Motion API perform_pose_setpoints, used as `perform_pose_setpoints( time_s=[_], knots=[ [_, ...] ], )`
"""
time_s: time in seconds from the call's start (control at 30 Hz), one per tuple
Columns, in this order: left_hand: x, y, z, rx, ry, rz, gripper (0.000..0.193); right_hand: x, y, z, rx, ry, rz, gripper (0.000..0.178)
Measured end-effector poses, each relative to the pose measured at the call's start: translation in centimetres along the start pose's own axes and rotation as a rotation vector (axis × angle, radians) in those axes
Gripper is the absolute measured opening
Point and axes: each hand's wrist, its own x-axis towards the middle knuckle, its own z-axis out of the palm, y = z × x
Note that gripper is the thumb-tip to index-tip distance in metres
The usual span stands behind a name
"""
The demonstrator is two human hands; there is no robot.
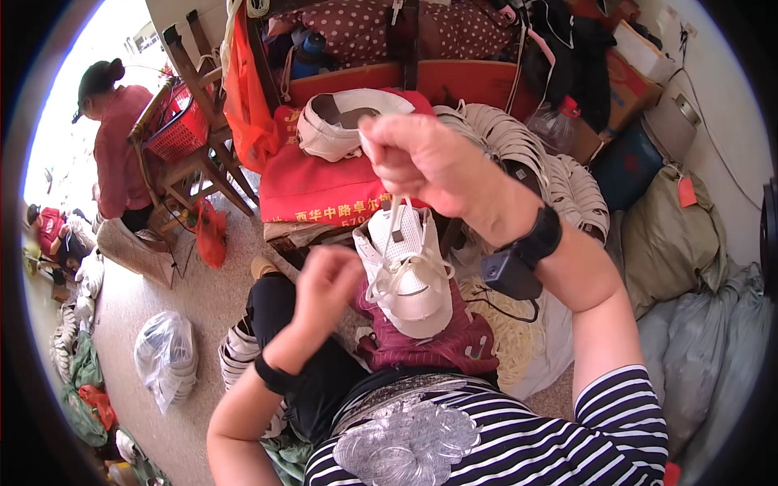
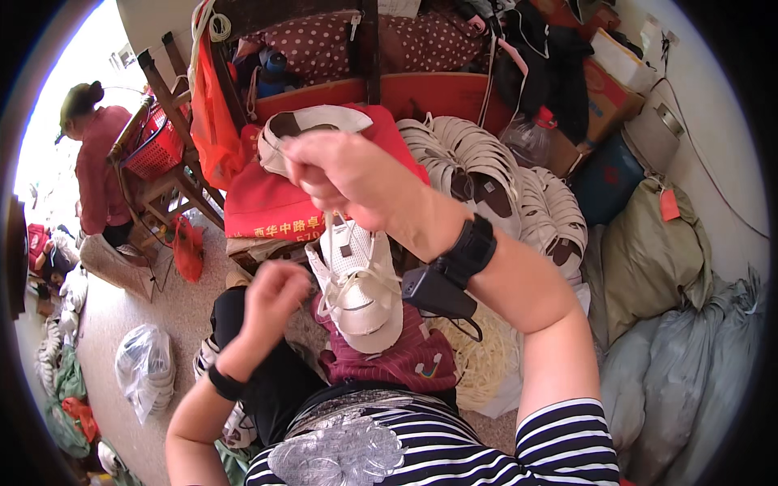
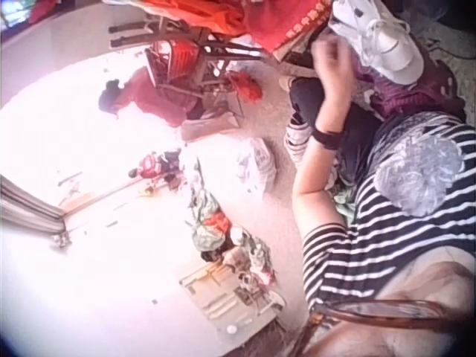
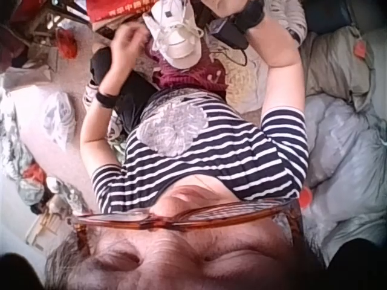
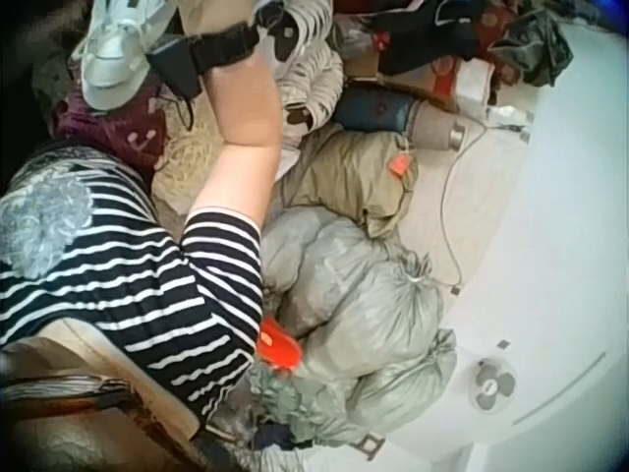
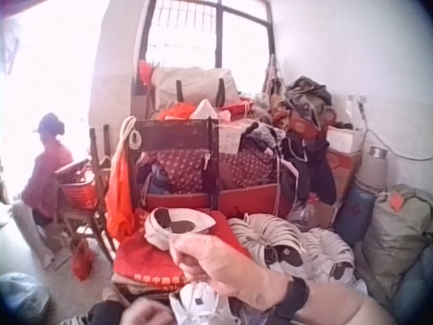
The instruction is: Insert and thread laces through the eyelets of a shoe upper.
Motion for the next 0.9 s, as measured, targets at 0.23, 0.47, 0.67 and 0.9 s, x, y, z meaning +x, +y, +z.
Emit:
perform_pose_setpoints(
  time_s=[0.23, 0.47, 0.67, 0.9],
  knots=[
    [-1.4, 0.8, 1.4, 0.282, -0.302, 0.157, 0.028, 1.2, -8.5, 6.4, -0.01, -0.137, -0.303, 0.027],
    [2.3, 2.7, 2.8, 0.368, -0.281, 0.469, 0.01, 0.2, -10.6, 7.0, -0.069, -0.176, -0.336, 0.024],
    [1.8, 2.6, 2.8, 0.01, -0.349, 0.077, 0.008, 1.3, -11.0, 5.9, -0.053, -0.276, -0.257, 0.021],
    [2.0, 6.1, 4.0, -0.545, -0.321, -0.006, 0.047, 0.9, -11.5, 5.2, -0.061, -0.35, -0.176, 0.019]
  ],
)
